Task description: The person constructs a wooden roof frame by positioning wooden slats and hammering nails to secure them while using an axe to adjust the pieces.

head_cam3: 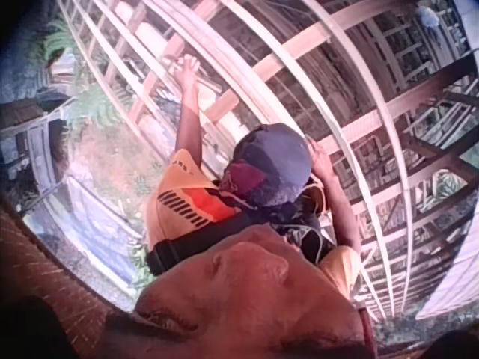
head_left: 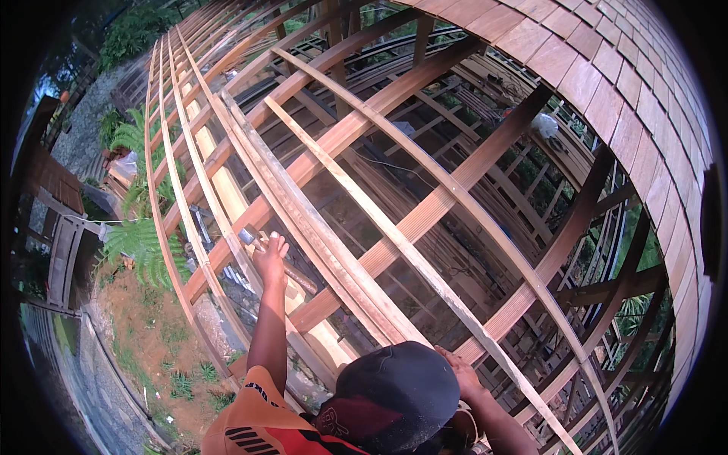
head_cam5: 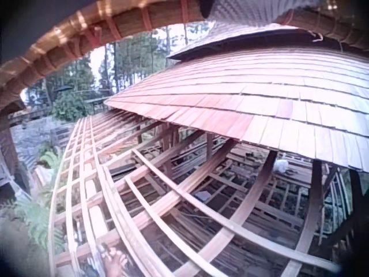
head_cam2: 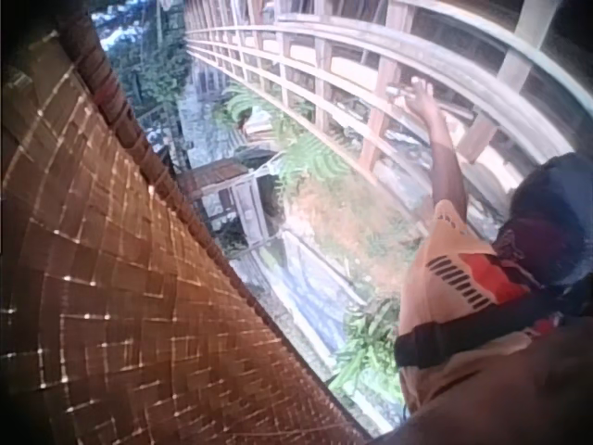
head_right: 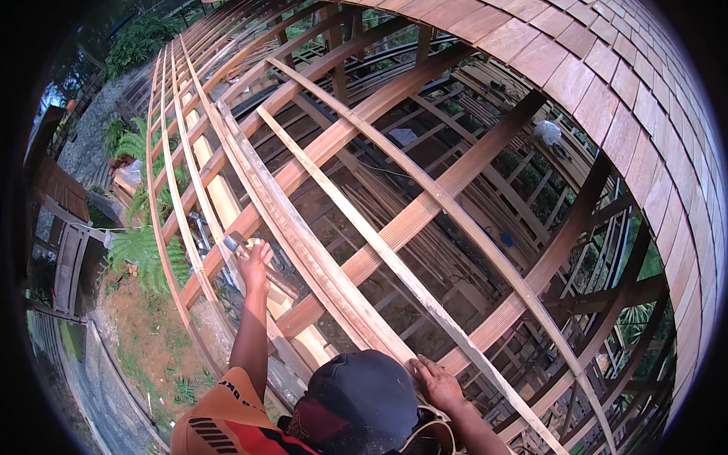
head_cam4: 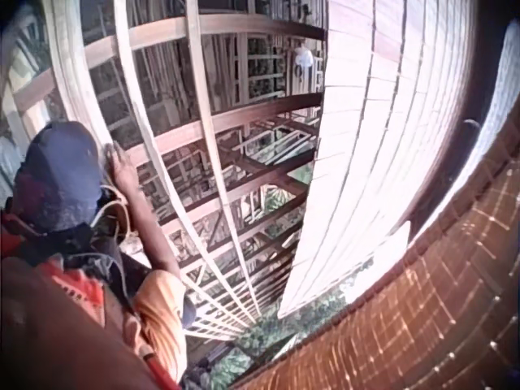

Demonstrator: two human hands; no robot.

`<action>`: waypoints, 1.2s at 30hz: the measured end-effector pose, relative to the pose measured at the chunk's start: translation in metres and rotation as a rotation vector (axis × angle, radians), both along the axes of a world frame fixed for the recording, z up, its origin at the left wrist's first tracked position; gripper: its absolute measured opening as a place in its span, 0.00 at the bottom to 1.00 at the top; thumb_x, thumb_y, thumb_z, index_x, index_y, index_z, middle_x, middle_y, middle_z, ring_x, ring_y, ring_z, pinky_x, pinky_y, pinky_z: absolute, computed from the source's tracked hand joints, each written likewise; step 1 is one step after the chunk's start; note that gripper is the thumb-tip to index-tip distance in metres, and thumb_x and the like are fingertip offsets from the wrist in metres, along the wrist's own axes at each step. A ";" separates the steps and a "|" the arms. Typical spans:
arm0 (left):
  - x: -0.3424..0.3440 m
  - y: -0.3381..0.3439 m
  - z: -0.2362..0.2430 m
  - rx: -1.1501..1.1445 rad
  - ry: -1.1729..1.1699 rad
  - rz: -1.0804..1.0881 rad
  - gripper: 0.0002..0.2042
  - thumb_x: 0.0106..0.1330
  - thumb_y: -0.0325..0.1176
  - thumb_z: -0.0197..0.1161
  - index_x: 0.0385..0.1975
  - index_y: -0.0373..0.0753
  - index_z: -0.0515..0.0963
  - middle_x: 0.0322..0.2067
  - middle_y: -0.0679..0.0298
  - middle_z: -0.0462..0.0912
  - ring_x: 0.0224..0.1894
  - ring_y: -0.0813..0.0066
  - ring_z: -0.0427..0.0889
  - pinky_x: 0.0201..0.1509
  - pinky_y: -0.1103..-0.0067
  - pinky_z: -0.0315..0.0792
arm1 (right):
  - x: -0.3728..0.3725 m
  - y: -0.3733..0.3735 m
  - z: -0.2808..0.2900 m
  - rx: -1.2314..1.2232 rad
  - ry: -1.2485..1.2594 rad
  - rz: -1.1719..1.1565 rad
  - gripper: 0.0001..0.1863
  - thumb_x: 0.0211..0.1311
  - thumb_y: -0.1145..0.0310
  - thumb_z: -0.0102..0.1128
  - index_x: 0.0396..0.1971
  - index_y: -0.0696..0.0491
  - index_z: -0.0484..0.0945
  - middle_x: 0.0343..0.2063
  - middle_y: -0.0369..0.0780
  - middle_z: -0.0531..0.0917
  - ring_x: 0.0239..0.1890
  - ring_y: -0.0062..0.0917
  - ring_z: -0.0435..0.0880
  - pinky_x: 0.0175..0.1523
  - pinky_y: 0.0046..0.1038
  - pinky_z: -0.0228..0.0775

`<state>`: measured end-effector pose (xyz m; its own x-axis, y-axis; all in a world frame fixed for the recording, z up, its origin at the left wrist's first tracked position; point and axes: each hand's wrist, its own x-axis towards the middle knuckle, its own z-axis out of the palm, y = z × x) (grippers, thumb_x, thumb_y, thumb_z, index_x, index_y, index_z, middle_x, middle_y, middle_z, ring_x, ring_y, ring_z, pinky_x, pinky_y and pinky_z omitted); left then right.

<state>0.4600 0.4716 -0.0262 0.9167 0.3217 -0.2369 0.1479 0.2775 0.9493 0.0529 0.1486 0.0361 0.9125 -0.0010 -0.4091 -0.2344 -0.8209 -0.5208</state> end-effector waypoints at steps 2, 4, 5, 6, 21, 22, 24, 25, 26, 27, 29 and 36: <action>-0.022 -0.021 0.006 0.015 -0.019 -0.089 0.24 0.71 0.38 0.64 0.56 0.27 0.66 0.52 0.46 0.79 0.51 0.56 0.84 0.49 0.68 0.83 | -0.009 -0.021 -0.005 -0.123 -0.089 0.202 0.30 0.68 0.67 0.49 0.70 0.46 0.61 0.72 0.40 0.62 0.73 0.34 0.61 0.74 0.39 0.54; -0.045 -0.050 0.023 0.072 -0.027 -0.209 0.21 0.72 0.40 0.62 0.53 0.28 0.70 0.47 0.50 0.83 0.43 0.65 0.86 0.37 0.76 0.82 | -0.027 -0.053 0.027 -0.158 0.009 0.113 0.28 0.69 0.64 0.50 0.69 0.46 0.62 0.72 0.40 0.62 0.71 0.35 0.64 0.72 0.40 0.57; -0.055 -0.071 0.031 0.102 -0.031 -0.297 0.19 0.73 0.41 0.60 0.50 0.29 0.72 0.44 0.52 0.84 0.37 0.71 0.86 0.30 0.80 0.80 | -0.046 -0.075 0.047 -0.163 0.081 0.022 0.27 0.69 0.63 0.50 0.68 0.47 0.64 0.70 0.41 0.65 0.69 0.35 0.68 0.70 0.41 0.61; -0.063 -0.086 0.040 0.110 -0.075 -0.323 0.17 0.74 0.39 0.59 0.48 0.29 0.72 0.41 0.53 0.85 0.31 0.76 0.83 0.25 0.83 0.75 | -0.064 -0.098 0.066 -0.240 0.161 0.020 0.26 0.69 0.61 0.51 0.66 0.47 0.66 0.66 0.42 0.70 0.66 0.36 0.72 0.68 0.42 0.65; -0.251 -0.260 0.297 0.562 -0.880 -0.806 0.16 0.75 0.42 0.56 0.44 0.33 0.80 0.27 0.65 0.80 0.22 0.82 0.71 0.27 0.83 0.67 | -0.550 -0.083 0.048 -0.220 -0.359 -1.613 0.26 0.63 0.57 0.62 0.55 0.57 0.76 0.47 0.49 0.85 0.49 0.41 0.85 0.55 0.38 0.75; -0.267 -0.272 0.309 0.575 -0.933 -0.849 0.16 0.75 0.42 0.56 0.44 0.34 0.80 0.26 0.65 0.79 0.22 0.82 0.71 0.27 0.83 0.67 | -0.582 -0.060 0.012 -0.178 -0.464 -1.750 0.25 0.63 0.60 0.64 0.55 0.59 0.75 0.46 0.49 0.85 0.48 0.38 0.85 0.53 0.36 0.76; -0.298 -0.295 0.332 0.584 -1.012 -0.930 0.15 0.75 0.42 0.56 0.44 0.34 0.80 0.26 0.65 0.79 0.22 0.81 0.71 0.27 0.82 0.66 | -0.633 -0.019 -0.049 -0.094 -0.671 -2.074 0.21 0.65 0.64 0.63 0.53 0.60 0.76 0.38 0.41 0.85 0.40 0.26 0.85 0.44 0.29 0.78; -0.311 -0.302 0.344 0.602 -1.052 -0.957 0.15 0.75 0.42 0.56 0.44 0.35 0.80 0.25 0.65 0.78 0.22 0.81 0.71 0.27 0.82 0.66 | -0.639 -0.009 -0.058 0.118 -0.874 -2.269 0.19 0.66 0.66 0.62 0.52 0.59 0.76 0.36 0.37 0.83 0.37 0.21 0.84 0.41 0.24 0.77; -0.325 -0.314 0.352 0.616 -1.076 -1.012 0.15 0.75 0.42 0.56 0.44 0.35 0.80 0.25 0.65 0.78 0.22 0.81 0.71 0.27 0.82 0.66 | -0.660 0.007 -0.075 0.115 -0.972 -2.479 0.18 0.67 0.67 0.60 0.53 0.59 0.75 0.37 0.37 0.84 0.37 0.19 0.84 0.40 0.21 0.76; -0.340 -0.325 0.360 0.622 -1.096 -1.068 0.15 0.75 0.42 0.56 0.44 0.35 0.80 0.24 0.66 0.78 0.22 0.80 0.71 0.26 0.82 0.66 | -0.675 0.017 -0.082 0.111 -1.042 -2.619 0.17 0.67 0.68 0.58 0.53 0.58 0.75 0.38 0.38 0.84 0.37 0.19 0.83 0.39 0.21 0.76; -0.372 -0.352 0.368 0.634 -1.124 -1.221 0.15 0.75 0.42 0.55 0.43 0.36 0.80 0.24 0.66 0.77 0.22 0.80 0.71 0.26 0.81 0.66 | -0.708 0.037 -0.102 0.114 -1.275 -2.786 0.19 0.67 0.68 0.57 0.56 0.57 0.72 0.39 0.38 0.84 0.37 0.18 0.82 0.38 0.21 0.76; -0.528 -0.480 0.267 0.491 -0.938 -2.063 0.11 0.75 0.30 0.53 0.49 0.33 0.78 0.27 0.59 0.82 0.25 0.71 0.77 0.28 0.75 0.68 | -0.828 0.042 -0.102 -0.184 -1.861 -2.946 0.27 0.61 0.61 0.71 0.54 0.57 0.71 0.38 0.35 0.79 0.37 0.16 0.80 0.37 0.19 0.75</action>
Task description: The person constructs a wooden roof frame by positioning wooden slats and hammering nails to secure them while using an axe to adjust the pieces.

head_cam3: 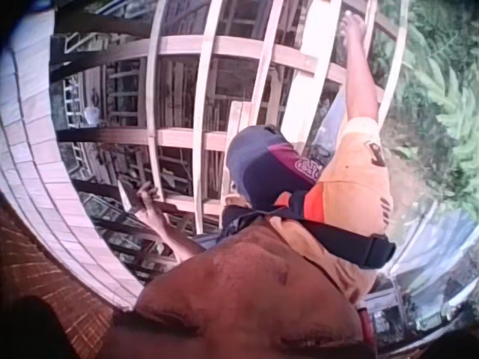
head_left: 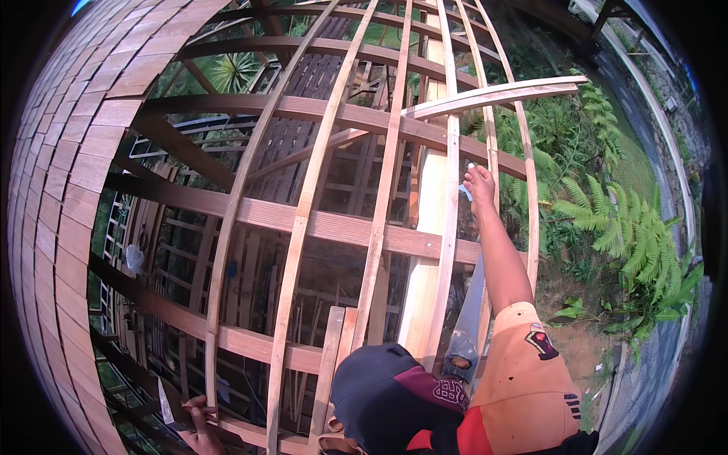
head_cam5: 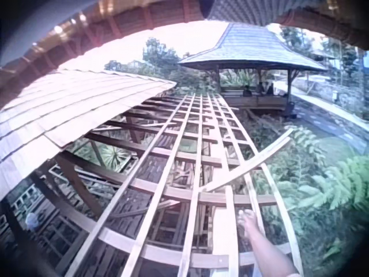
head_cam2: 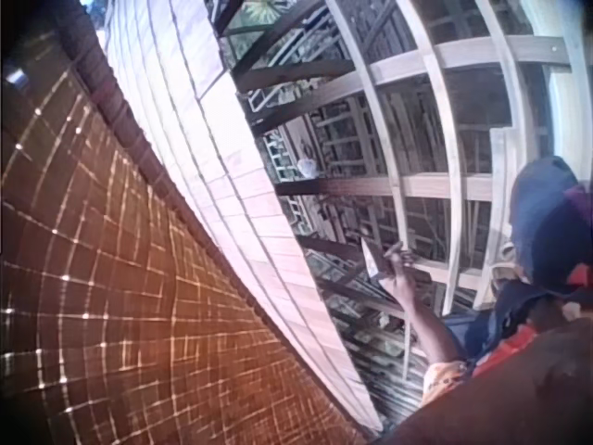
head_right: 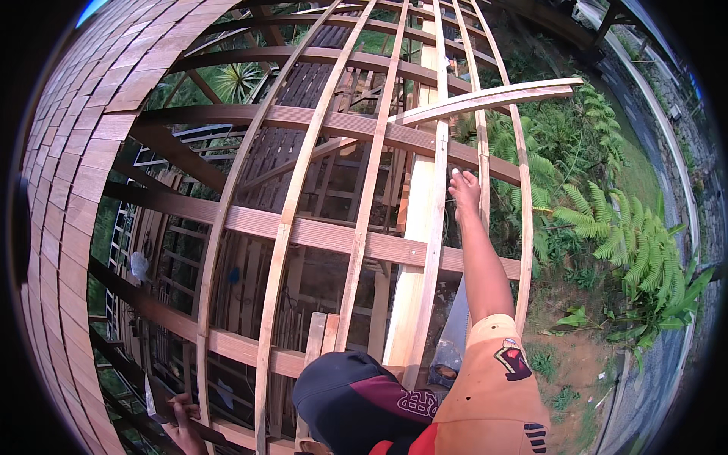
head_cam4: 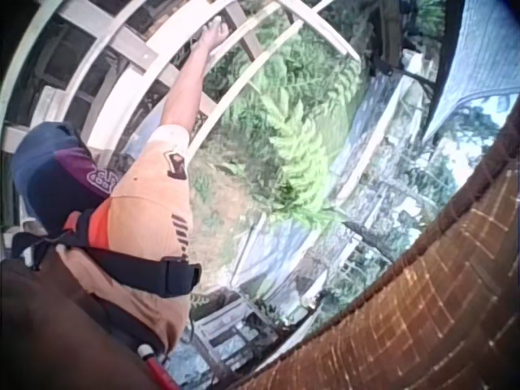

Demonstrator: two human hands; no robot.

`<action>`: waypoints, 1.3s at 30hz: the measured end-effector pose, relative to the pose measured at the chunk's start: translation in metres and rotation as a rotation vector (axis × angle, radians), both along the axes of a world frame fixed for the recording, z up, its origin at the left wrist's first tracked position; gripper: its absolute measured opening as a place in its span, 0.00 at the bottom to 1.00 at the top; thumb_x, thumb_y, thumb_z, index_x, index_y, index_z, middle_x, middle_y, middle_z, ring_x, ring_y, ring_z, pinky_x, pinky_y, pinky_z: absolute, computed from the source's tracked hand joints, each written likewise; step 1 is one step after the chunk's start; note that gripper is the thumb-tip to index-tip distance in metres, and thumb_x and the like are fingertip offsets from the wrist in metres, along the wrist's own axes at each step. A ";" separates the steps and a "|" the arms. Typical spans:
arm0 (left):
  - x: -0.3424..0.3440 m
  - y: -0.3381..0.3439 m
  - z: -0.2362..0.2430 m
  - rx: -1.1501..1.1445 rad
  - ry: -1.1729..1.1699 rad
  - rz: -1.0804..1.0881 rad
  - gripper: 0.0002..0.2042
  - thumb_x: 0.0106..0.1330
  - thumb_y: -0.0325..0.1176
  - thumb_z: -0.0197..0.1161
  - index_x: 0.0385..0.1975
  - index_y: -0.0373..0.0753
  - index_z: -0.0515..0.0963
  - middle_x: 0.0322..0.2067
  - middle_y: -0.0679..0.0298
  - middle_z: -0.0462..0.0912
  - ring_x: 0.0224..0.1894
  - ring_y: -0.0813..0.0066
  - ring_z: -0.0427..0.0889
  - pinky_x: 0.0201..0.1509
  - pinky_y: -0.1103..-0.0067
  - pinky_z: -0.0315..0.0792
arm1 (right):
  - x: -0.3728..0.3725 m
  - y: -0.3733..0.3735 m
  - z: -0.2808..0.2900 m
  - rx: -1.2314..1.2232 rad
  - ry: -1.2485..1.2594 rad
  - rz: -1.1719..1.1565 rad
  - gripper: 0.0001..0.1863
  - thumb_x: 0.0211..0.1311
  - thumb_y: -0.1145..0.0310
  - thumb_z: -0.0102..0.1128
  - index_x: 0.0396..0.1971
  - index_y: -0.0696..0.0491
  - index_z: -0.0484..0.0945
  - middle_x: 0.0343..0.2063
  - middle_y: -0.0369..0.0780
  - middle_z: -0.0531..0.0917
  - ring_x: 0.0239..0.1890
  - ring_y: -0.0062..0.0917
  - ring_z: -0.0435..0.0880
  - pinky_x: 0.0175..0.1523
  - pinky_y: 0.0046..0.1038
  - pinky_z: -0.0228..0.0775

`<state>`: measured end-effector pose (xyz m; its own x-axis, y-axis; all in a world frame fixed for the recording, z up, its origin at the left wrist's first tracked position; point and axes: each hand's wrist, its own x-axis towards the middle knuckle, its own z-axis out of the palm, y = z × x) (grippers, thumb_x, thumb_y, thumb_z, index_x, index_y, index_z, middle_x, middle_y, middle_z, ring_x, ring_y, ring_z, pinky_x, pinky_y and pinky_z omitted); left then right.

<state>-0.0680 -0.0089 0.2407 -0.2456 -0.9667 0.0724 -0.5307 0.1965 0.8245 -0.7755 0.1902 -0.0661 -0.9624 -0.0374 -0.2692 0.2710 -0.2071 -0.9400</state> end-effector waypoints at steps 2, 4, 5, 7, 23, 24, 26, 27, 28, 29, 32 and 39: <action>-0.058 -0.032 -0.054 0.274 0.164 -0.220 0.19 0.74 0.33 0.57 0.58 0.29 0.71 0.50 0.54 0.82 0.52 0.66 0.81 0.55 0.74 0.74 | -0.038 0.011 -0.005 0.037 0.009 -0.059 0.27 0.59 0.59 0.73 0.52 0.56 0.72 0.38 0.34 0.78 0.37 0.16 0.79 0.36 0.18 0.74; -0.141 -0.039 -0.086 0.338 0.092 -0.327 0.19 0.72 0.30 0.58 0.59 0.28 0.72 0.54 0.53 0.80 0.58 0.63 0.78 0.63 0.68 0.69 | -0.068 0.026 -0.010 0.129 0.028 -0.020 0.42 0.55 0.57 0.76 0.60 0.65 0.64 0.46 0.43 0.80 0.38 0.19 0.77 0.37 0.20 0.73; -0.181 -0.034 -0.101 0.344 0.131 -0.341 0.18 0.71 0.31 0.60 0.58 0.29 0.74 0.52 0.56 0.80 0.56 0.68 0.78 0.63 0.71 0.68 | -0.072 0.026 -0.013 0.129 0.025 -0.035 0.42 0.55 0.57 0.76 0.60 0.65 0.64 0.46 0.43 0.80 0.38 0.19 0.77 0.37 0.20 0.73; -0.236 -0.053 -0.122 0.527 -0.322 -0.517 0.19 0.68 0.33 0.64 0.55 0.31 0.76 0.44 0.60 0.79 0.47 0.79 0.74 0.56 0.76 0.69 | -0.069 0.009 -0.012 0.240 0.074 0.005 0.45 0.54 0.55 0.76 0.62 0.66 0.62 0.54 0.51 0.78 0.55 0.31 0.78 0.58 0.29 0.72; -0.521 -0.035 -0.284 0.446 -0.528 -0.921 0.29 0.57 0.56 0.70 0.48 0.36 0.84 0.68 0.53 0.57 0.70 0.50 0.64 0.73 0.43 0.38 | 0.017 -0.052 -0.043 0.879 0.386 0.150 0.48 0.65 0.48 0.60 0.73 0.61 0.48 0.70 0.58 0.57 0.72 0.51 0.59 0.73 0.46 0.52; -0.527 -0.022 -0.280 0.427 -0.570 -0.967 0.28 0.57 0.55 0.70 0.48 0.38 0.84 0.67 0.53 0.57 0.71 0.50 0.61 0.72 0.40 0.38 | -0.003 -0.033 -0.060 0.704 0.310 0.023 0.48 0.64 0.51 0.63 0.72 0.62 0.49 0.70 0.58 0.59 0.72 0.49 0.60 0.73 0.43 0.53; -0.526 -0.018 -0.276 0.351 -0.604 -0.995 0.26 0.57 0.54 0.70 0.47 0.40 0.85 0.65 0.53 0.56 0.71 0.49 0.60 0.71 0.37 0.39 | -0.070 -0.019 -0.047 0.093 0.175 -0.234 0.45 0.64 0.54 0.67 0.70 0.62 0.54 0.68 0.53 0.63 0.72 0.36 0.62 0.73 0.35 0.54; -0.525 -0.021 -0.275 0.345 -0.607 -0.997 0.25 0.57 0.53 0.70 0.46 0.40 0.85 0.67 0.52 0.54 0.71 0.48 0.60 0.71 0.37 0.40 | -0.107 -0.002 -0.026 -0.105 0.175 -0.148 0.46 0.64 0.52 0.67 0.71 0.60 0.51 0.71 0.54 0.59 0.74 0.41 0.58 0.75 0.38 0.49; -0.527 -0.014 -0.278 0.345 -0.621 -1.006 0.24 0.58 0.52 0.70 0.47 0.41 0.85 0.68 0.50 0.54 0.71 0.47 0.59 0.71 0.36 0.41 | -0.146 0.025 -0.015 -0.210 0.087 -0.256 0.49 0.61 0.47 0.69 0.70 0.59 0.54 0.72 0.53 0.55 0.76 0.42 0.53 0.77 0.42 0.45; -0.528 -0.011 -0.282 0.345 -0.636 -1.002 0.23 0.58 0.50 0.69 0.48 0.41 0.84 0.68 0.48 0.53 0.71 0.46 0.58 0.71 0.36 0.42 | -0.177 0.029 -0.002 -0.289 0.101 -0.403 0.54 0.57 0.41 0.69 0.72 0.59 0.52 0.74 0.52 0.50 0.77 0.44 0.47 0.77 0.45 0.42; -0.529 -0.015 -0.278 0.332 -0.692 -0.996 0.22 0.59 0.48 0.69 0.48 0.41 0.84 0.69 0.44 0.50 0.72 0.42 0.56 0.70 0.35 0.43 | -0.249 0.038 0.034 -0.389 0.124 -0.422 0.57 0.54 0.43 0.73 0.72 0.61 0.51 0.75 0.50 0.48 0.77 0.49 0.42 0.77 0.50 0.38; -0.536 -0.001 -0.270 0.284 -0.736 -0.986 0.20 0.59 0.42 0.69 0.46 0.35 0.83 0.69 0.38 0.48 0.72 0.35 0.52 0.67 0.32 0.47 | -0.322 0.052 0.046 -0.514 0.026 -0.322 0.50 0.53 0.44 0.73 0.72 0.45 0.57 0.71 0.43 0.58 0.74 0.39 0.55 0.77 0.54 0.34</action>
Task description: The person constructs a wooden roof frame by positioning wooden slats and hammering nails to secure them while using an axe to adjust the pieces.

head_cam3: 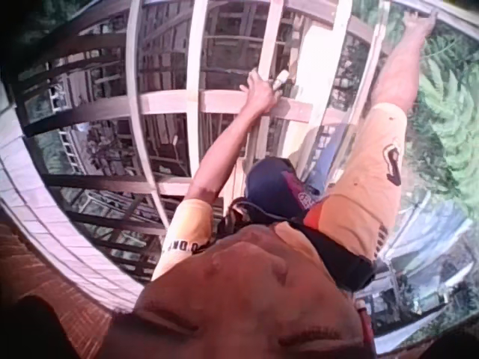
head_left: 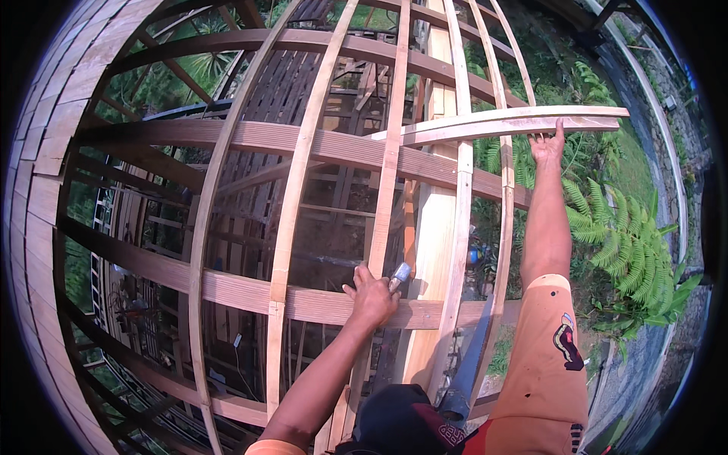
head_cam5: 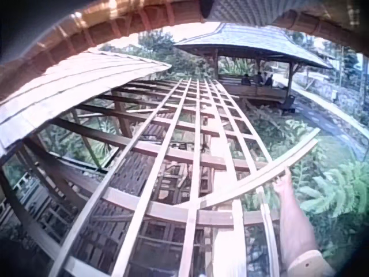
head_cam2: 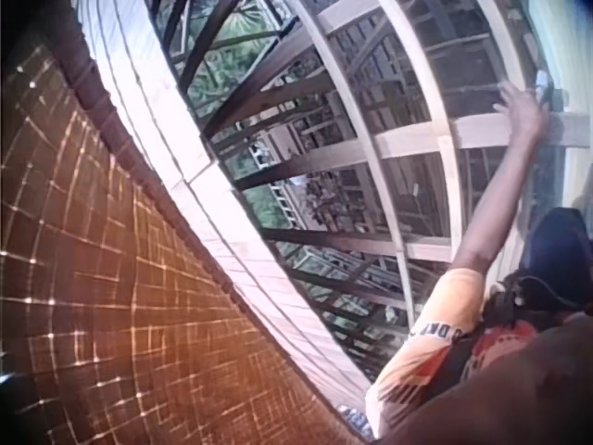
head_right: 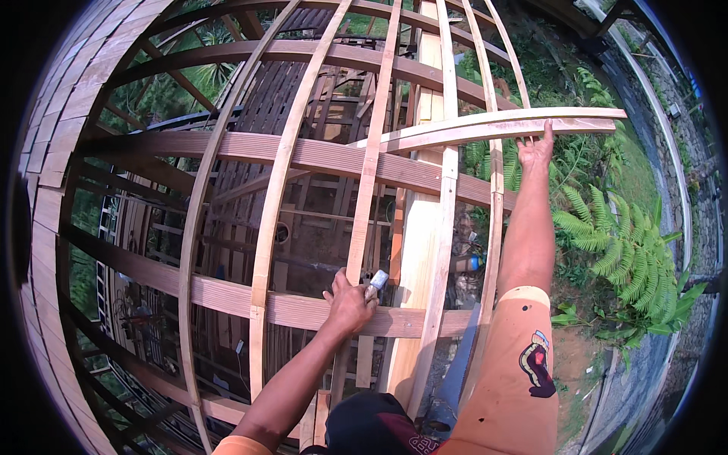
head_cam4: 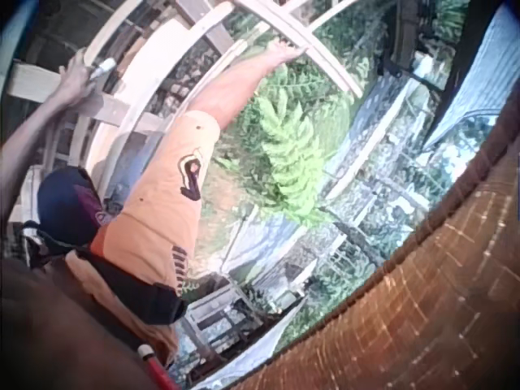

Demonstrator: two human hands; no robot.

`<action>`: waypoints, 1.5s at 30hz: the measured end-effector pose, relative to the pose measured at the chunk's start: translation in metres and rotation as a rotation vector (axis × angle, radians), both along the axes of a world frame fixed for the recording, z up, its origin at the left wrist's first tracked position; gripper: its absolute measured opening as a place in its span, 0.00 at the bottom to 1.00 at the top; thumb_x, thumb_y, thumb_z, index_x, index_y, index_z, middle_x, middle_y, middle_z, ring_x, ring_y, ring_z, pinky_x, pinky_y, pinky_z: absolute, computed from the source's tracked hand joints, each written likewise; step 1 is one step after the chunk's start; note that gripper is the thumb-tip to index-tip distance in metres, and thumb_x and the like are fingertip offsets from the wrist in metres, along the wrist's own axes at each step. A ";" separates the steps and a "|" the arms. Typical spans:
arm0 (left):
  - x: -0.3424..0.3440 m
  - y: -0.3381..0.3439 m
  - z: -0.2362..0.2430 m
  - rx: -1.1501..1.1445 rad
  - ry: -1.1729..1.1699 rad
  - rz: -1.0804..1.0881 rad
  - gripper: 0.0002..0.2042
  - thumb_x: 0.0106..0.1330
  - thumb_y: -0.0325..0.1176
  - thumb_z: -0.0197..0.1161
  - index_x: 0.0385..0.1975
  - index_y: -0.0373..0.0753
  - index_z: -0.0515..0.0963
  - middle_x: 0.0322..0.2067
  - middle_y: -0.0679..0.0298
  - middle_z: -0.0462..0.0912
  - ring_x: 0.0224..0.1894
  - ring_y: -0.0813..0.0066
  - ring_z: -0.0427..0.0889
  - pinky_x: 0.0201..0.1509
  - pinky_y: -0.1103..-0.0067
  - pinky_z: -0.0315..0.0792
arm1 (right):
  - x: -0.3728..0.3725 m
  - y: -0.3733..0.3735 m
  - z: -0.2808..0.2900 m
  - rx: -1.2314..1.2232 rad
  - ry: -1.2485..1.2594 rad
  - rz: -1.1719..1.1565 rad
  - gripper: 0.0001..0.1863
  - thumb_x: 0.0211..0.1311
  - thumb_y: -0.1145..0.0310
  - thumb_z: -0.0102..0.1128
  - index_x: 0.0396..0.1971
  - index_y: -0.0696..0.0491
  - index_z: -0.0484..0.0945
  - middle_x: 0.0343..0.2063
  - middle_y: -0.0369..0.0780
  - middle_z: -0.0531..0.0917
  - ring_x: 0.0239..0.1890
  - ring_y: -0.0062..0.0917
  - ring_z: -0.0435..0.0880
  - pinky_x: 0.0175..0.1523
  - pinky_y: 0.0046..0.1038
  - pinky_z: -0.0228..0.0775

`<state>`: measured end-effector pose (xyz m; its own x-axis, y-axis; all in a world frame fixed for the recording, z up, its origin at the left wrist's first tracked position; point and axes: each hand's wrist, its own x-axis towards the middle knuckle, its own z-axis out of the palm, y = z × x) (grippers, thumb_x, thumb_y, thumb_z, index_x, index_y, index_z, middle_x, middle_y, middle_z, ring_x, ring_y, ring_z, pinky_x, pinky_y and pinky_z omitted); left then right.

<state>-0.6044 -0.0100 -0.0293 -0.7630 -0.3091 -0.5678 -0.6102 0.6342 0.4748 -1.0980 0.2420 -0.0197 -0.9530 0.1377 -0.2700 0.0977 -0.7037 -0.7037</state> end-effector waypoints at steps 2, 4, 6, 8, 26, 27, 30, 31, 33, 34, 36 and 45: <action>0.010 -0.003 -0.010 -0.076 0.025 0.008 0.18 0.59 0.40 0.69 0.43 0.32 0.83 0.68 0.35 0.49 0.72 0.30 0.49 0.64 0.28 0.48 | 0.006 -0.033 -0.012 -0.092 -0.029 0.068 0.46 0.53 0.44 0.73 0.67 0.50 0.65 0.66 0.41 0.68 0.69 0.37 0.65 0.75 0.52 0.48; 0.008 0.000 -0.012 -0.055 0.039 0.014 0.17 0.59 0.38 0.68 0.41 0.30 0.83 0.67 0.33 0.49 0.72 0.27 0.47 0.63 0.27 0.49 | 0.001 -0.033 -0.017 -0.058 -0.015 0.024 0.41 0.52 0.43 0.74 0.62 0.49 0.71 0.61 0.38 0.75 0.64 0.35 0.72 0.68 0.48 0.61; 0.011 -0.003 -0.009 -0.060 0.020 0.031 0.17 0.60 0.38 0.67 0.41 0.30 0.83 0.68 0.33 0.49 0.72 0.27 0.48 0.63 0.28 0.50 | 0.013 -0.055 -0.021 -0.023 -0.012 0.021 0.38 0.55 0.38 0.67 0.60 0.47 0.73 0.55 0.38 0.79 0.58 0.35 0.76 0.64 0.50 0.65; 0.010 -0.002 -0.008 -0.070 -0.001 0.032 0.16 0.61 0.38 0.66 0.41 0.30 0.83 0.68 0.33 0.49 0.72 0.28 0.48 0.63 0.28 0.51 | 0.014 -0.051 -0.019 -0.052 0.018 0.007 0.33 0.60 0.40 0.61 0.57 0.49 0.74 0.55 0.41 0.80 0.60 0.38 0.76 0.65 0.56 0.63; 0.015 -0.007 0.004 -0.034 -0.038 0.065 0.15 0.60 0.31 0.61 0.42 0.29 0.84 0.68 0.34 0.51 0.72 0.26 0.46 0.64 0.28 0.47 | 0.015 0.084 0.078 0.346 0.170 -0.110 0.46 0.69 0.30 0.26 0.51 0.59 0.75 0.51 0.53 0.80 0.57 0.51 0.76 0.67 0.63 0.59; 0.012 -0.007 0.005 -0.037 -0.031 0.066 0.15 0.61 0.32 0.61 0.43 0.29 0.84 0.68 0.35 0.51 0.73 0.27 0.46 0.64 0.28 0.47 | 0.022 0.123 0.092 0.313 0.252 -0.124 0.45 0.67 0.29 0.32 0.49 0.61 0.75 0.50 0.53 0.80 0.57 0.51 0.77 0.68 0.63 0.59; -0.008 0.003 0.003 -0.012 -0.003 0.003 0.16 0.65 0.35 0.60 0.45 0.30 0.83 0.68 0.37 0.52 0.73 0.29 0.47 0.65 0.28 0.47 | 0.053 0.284 0.160 0.183 0.477 -0.023 0.45 0.57 0.28 0.46 0.43 0.64 0.76 0.46 0.54 0.80 0.56 0.54 0.77 0.68 0.63 0.61; 0.010 -0.008 0.004 -0.065 -0.048 0.064 0.16 0.62 0.33 0.61 0.43 0.28 0.83 0.67 0.36 0.52 0.73 0.28 0.47 0.64 0.28 0.49 | 0.097 0.221 0.137 0.370 0.388 -0.298 0.49 0.56 0.26 0.45 0.45 0.66 0.77 0.48 0.57 0.80 0.57 0.56 0.76 0.67 0.64 0.62; 0.001 0.002 0.009 -0.038 -0.015 0.067 0.17 0.58 0.31 0.62 0.45 0.28 0.83 0.67 0.37 0.53 0.73 0.29 0.46 0.65 0.29 0.51 | 0.139 0.292 0.180 0.399 0.510 -0.298 0.54 0.52 0.22 0.45 0.47 0.67 0.77 0.48 0.58 0.81 0.57 0.59 0.76 0.67 0.65 0.60; 0.005 -0.001 0.008 -0.048 -0.006 0.069 0.17 0.58 0.31 0.62 0.45 0.28 0.83 0.67 0.37 0.53 0.73 0.29 0.46 0.65 0.29 0.51 | 0.164 0.282 0.193 0.341 0.527 -0.276 0.54 0.44 0.23 0.57 0.47 0.67 0.77 0.49 0.57 0.80 0.57 0.58 0.76 0.67 0.65 0.61; 0.003 -0.003 0.005 -0.032 -0.031 0.088 0.19 0.58 0.31 0.62 0.48 0.28 0.82 0.68 0.38 0.53 0.74 0.31 0.45 0.66 0.31 0.51 | 0.203 0.293 0.227 0.335 0.716 -0.016 0.52 0.41 0.27 0.67 0.48 0.65 0.77 0.49 0.53 0.80 0.56 0.55 0.77 0.67 0.62 0.62; 0.079 0.001 0.058 0.134 0.830 0.272 0.20 0.58 0.32 0.65 0.51 0.34 0.78 0.67 0.40 0.58 0.70 0.42 0.58 0.72 0.55 0.56 | 0.354 0.176 0.269 0.232 0.852 -0.220 0.43 0.51 0.31 0.65 0.49 0.58 0.74 0.45 0.43 0.79 0.53 0.38 0.78 0.70 0.54 0.62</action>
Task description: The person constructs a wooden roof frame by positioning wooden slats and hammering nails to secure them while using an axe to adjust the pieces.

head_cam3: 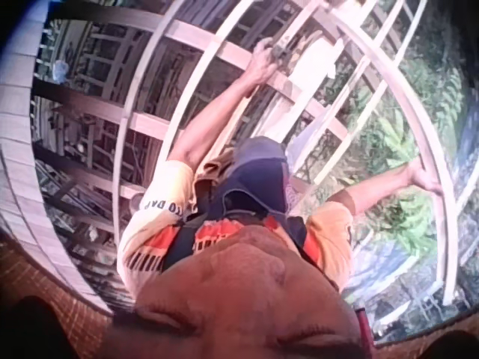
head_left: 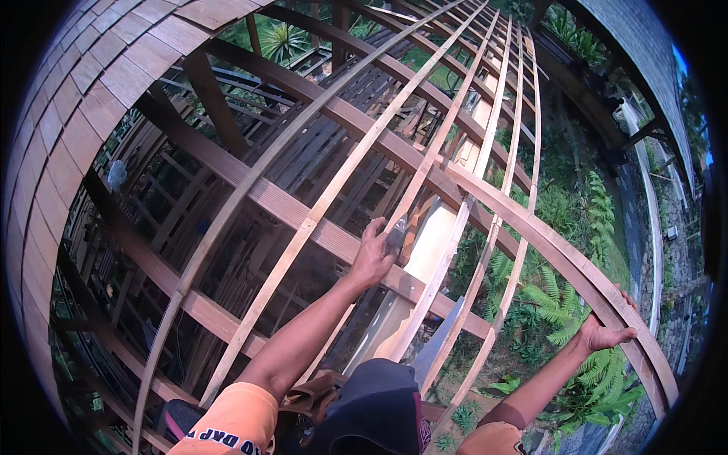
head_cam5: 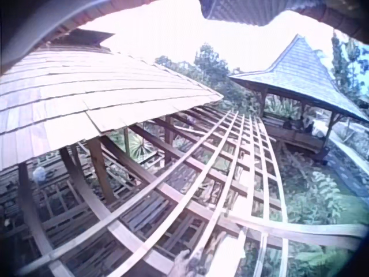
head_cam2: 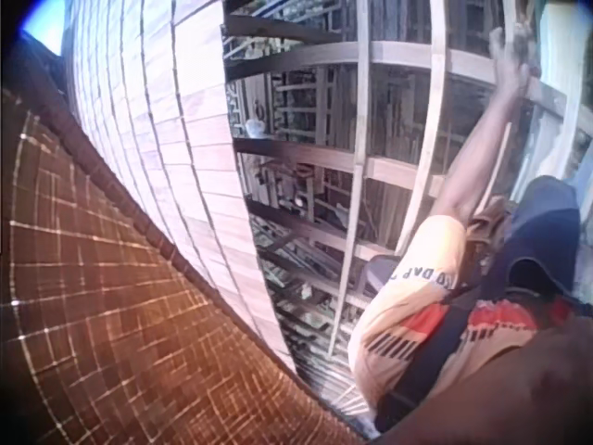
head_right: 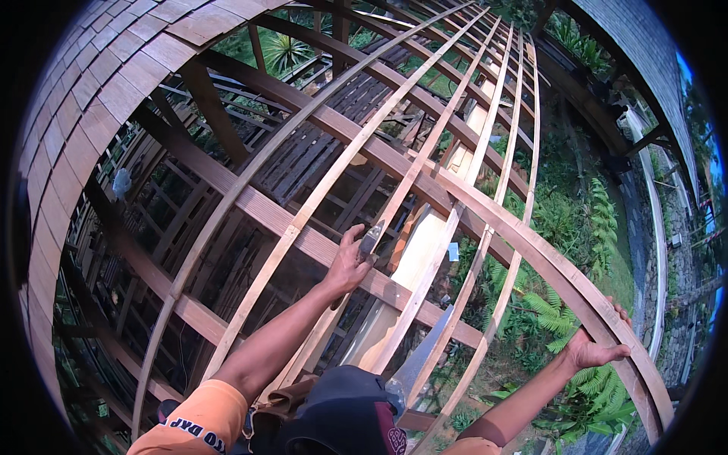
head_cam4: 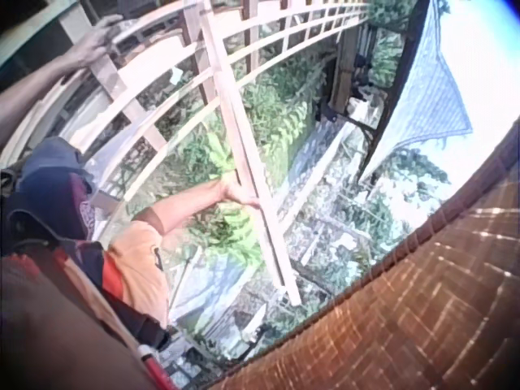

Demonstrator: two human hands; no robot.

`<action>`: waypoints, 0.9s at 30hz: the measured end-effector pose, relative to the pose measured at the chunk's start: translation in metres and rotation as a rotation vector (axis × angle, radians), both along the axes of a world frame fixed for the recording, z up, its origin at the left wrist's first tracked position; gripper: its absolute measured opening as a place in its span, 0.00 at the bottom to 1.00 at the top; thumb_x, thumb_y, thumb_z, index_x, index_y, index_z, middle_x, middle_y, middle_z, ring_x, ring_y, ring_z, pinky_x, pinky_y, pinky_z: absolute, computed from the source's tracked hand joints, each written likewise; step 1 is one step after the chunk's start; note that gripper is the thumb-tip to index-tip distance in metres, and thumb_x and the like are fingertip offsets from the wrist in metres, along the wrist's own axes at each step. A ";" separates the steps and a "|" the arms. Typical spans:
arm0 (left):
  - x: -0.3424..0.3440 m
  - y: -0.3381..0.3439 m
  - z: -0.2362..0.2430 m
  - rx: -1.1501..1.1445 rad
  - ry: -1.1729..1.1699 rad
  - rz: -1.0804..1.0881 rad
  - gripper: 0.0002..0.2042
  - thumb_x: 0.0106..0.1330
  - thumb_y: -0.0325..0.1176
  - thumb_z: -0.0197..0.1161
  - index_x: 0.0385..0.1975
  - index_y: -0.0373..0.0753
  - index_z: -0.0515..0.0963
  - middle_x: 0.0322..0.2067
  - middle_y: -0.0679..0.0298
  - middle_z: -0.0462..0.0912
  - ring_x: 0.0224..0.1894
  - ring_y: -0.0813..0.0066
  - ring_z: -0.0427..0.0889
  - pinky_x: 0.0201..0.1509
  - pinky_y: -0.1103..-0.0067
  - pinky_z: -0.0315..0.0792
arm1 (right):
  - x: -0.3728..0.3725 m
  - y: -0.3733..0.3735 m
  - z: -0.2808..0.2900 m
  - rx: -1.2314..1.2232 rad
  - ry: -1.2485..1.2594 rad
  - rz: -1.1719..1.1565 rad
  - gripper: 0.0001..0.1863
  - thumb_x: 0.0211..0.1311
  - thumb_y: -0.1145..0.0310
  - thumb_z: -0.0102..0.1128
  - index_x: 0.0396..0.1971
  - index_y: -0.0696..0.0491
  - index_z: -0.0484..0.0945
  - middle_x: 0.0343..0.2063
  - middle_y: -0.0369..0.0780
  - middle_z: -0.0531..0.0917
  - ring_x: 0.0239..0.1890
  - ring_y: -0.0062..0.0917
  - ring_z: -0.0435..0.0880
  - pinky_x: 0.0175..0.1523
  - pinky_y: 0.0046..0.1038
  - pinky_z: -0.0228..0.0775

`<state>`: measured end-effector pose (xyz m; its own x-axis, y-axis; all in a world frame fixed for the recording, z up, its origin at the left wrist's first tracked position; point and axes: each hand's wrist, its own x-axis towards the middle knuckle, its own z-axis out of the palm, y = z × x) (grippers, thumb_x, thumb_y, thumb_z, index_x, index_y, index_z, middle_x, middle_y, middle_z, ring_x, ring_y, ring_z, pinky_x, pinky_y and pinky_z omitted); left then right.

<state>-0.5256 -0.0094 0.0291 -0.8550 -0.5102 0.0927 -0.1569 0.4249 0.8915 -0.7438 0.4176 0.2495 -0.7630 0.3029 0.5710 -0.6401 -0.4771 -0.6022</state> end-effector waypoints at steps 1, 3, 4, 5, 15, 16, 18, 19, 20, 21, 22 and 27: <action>0.018 0.008 0.037 0.156 0.152 0.046 0.19 0.59 0.30 0.64 0.51 0.34 0.76 0.64 0.42 0.62 0.67 0.47 0.65 0.69 0.61 0.63 | 0.014 -0.008 0.001 -0.014 0.002 -0.013 0.43 0.51 0.31 0.65 0.49 0.58 0.74 0.45 0.43 0.79 0.53 0.38 0.78 0.70 0.54 0.62; 0.065 0.006 0.088 0.257 0.015 0.193 0.15 0.63 0.28 0.62 0.49 0.32 0.76 0.46 0.53 0.78 0.47 0.65 0.82 0.50 0.70 0.75 | 0.034 -0.032 0.015 0.028 0.026 0.016 0.42 0.55 0.31 0.63 0.51 0.57 0.72 0.46 0.43 0.77 0.52 0.36 0.77 0.68 0.51 0.66; 0.088 -0.003 0.080 0.093 0.241 0.263 0.13 0.66 0.27 0.61 0.50 0.34 0.75 0.36 0.60 0.81 0.39 0.75 0.81 0.43 0.73 0.76 | 0.039 -0.047 0.017 0.037 0.066 0.103 0.41 0.56 0.32 0.62 0.50 0.57 0.71 0.45 0.42 0.76 0.52 0.36 0.76 0.67 0.49 0.66; 0.112 -0.011 0.082 0.249 0.257 0.305 0.07 0.69 0.29 0.61 0.41 0.34 0.76 0.28 0.64 0.81 0.29 0.80 0.80 0.32 0.79 0.74 | 0.053 -0.074 0.027 -0.003 0.054 0.102 0.40 0.57 0.33 0.62 0.50 0.57 0.71 0.45 0.42 0.75 0.51 0.35 0.76 0.66 0.48 0.67; 0.193 0.027 0.207 0.089 0.542 0.429 0.19 0.59 0.36 0.75 0.44 0.30 0.80 0.33 0.58 0.86 0.36 0.73 0.87 0.39 0.76 0.78 | 0.175 -0.208 0.198 0.140 0.373 0.198 0.27 0.64 0.55 0.69 0.48 0.63 0.74 0.41 0.43 0.81 0.45 0.27 0.80 0.54 0.32 0.72; 0.177 0.039 0.212 0.018 0.608 0.405 0.24 0.57 0.39 0.77 0.47 0.30 0.79 0.38 0.54 0.86 0.42 0.68 0.87 0.44 0.74 0.78 | 0.192 -0.218 0.222 0.189 0.382 0.188 0.25 0.63 0.54 0.70 0.45 0.62 0.78 0.39 0.41 0.84 0.43 0.24 0.81 0.53 0.28 0.72; 0.180 0.045 0.237 -0.157 0.628 0.401 0.35 0.51 0.47 0.80 0.53 0.29 0.76 0.41 0.53 0.84 0.44 0.66 0.84 0.47 0.70 0.77 | 0.230 -0.247 0.251 0.334 0.391 0.221 0.28 0.60 0.54 0.73 0.48 0.62 0.76 0.39 0.42 0.84 0.41 0.27 0.83 0.53 0.30 0.74; 0.186 0.051 0.258 -0.219 0.594 0.402 0.42 0.48 0.53 0.81 0.57 0.28 0.74 0.39 0.55 0.82 0.40 0.69 0.82 0.46 0.68 0.77 | 0.260 -0.256 0.270 0.325 0.497 0.222 0.22 0.62 0.53 0.71 0.38 0.60 0.84 0.31 0.37 0.87 0.36 0.20 0.84 0.45 0.24 0.72; 0.190 0.059 0.280 -0.220 0.616 0.371 0.46 0.46 0.55 0.81 0.60 0.29 0.71 0.37 0.54 0.81 0.39 0.67 0.81 0.46 0.68 0.76 | 0.293 -0.254 0.296 0.333 0.501 0.293 0.22 0.61 0.53 0.72 0.37 0.60 0.84 0.32 0.38 0.87 0.36 0.20 0.84 0.45 0.24 0.73; 0.190 0.070 0.298 -0.205 0.635 0.338 0.50 0.45 0.57 0.81 0.63 0.29 0.69 0.36 0.54 0.80 0.38 0.65 0.81 0.47 0.67 0.76 | 0.316 -0.249 0.321 0.448 0.516 0.307 0.27 0.60 0.51 0.72 0.46 0.60 0.80 0.37 0.41 0.85 0.41 0.26 0.85 0.49 0.28 0.76; 0.188 0.081 0.317 -0.198 0.717 0.328 0.51 0.43 0.59 0.81 0.63 0.30 0.68 0.35 0.54 0.78 0.38 0.63 0.80 0.46 0.68 0.76 | 0.338 -0.247 0.351 0.531 0.585 0.269 0.27 0.61 0.51 0.70 0.47 0.60 0.80 0.35 0.41 0.85 0.40 0.27 0.86 0.49 0.28 0.76; 0.199 0.088 0.394 -0.192 1.190 0.395 0.49 0.39 0.53 0.85 0.58 0.30 0.68 0.41 0.55 0.79 0.42 0.63 0.80 0.47 0.68 0.76 | 0.535 -0.240 0.440 0.991 0.720 -0.012 0.24 0.69 0.52 0.57 0.46 0.61 0.80 0.25 0.42 0.82 0.31 0.28 0.85 0.40 0.33 0.76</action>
<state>-0.3267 0.0788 0.4228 0.0142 -0.6040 0.7969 0.5509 0.6698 0.4979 -0.2090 0.1772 0.6892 -0.1776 -0.4978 0.8489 -0.9781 -0.0054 -0.2079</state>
